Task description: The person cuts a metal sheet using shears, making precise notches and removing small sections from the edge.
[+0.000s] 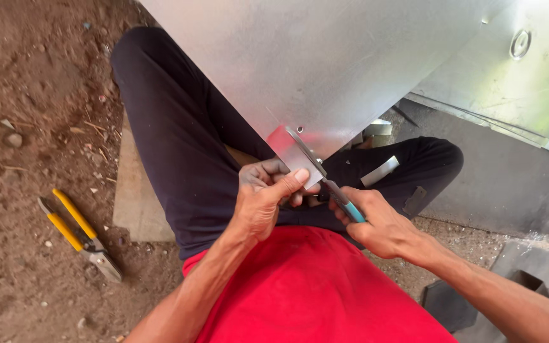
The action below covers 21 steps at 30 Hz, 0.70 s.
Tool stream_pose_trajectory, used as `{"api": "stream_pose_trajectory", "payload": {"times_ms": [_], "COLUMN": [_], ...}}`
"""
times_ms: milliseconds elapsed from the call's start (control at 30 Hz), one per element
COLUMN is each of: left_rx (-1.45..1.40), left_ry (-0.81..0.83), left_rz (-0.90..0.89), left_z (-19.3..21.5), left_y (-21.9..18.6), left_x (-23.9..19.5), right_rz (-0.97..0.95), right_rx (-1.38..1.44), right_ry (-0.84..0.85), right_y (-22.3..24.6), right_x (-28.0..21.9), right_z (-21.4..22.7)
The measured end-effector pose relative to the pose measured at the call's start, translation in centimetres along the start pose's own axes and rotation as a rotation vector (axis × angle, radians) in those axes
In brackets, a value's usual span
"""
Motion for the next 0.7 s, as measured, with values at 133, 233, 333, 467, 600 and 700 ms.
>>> {"api": "stream_pose_trajectory", "payload": {"times_ms": [133, 233, 333, 467, 600, 700], "left_rx": [-0.008, 0.009, 0.034, 0.267, 0.742, 1.401], "left_ry": [0.030, 0.012, 0.016, -0.001, -0.182, -0.617], "left_rz": [-0.005, -0.027, 0.000, 0.141, -0.170, -0.723], "left_z": [-0.3, -0.4, -0.5, 1.9, 2.7, 0.5], "left_y": [-0.2, -0.6, -0.1, -2.2, -7.0, -9.8], "left_x": [-0.2, -0.1, -0.6, -1.1, -2.5, -4.7], "right_rz": [-0.039, 0.034, -0.018, 0.070, 0.193, 0.239], "right_rx": [-0.107, -0.079, -0.172, -0.154, -0.110, -0.100], "right_ry": [-0.013, -0.021, 0.015, -0.084, -0.163, -0.203], "right_y": [0.3, 1.1, 0.6, 1.0, -0.5, -3.4], "right_x": [0.4, 1.0, 1.1, 1.2, 0.2, -2.6], "right_z": [0.1, 0.4, 0.4, 0.1, 0.0, -1.3]}}
Point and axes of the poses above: each hand's wrist, its own x-axis towards the middle knuckle, its own z-axis out of the back of the hand, y = z × x, the point moved 7 cm from there along x, towards the middle knuckle, and after that the axes turned 15 degrees about z, right-handed, at the moved point
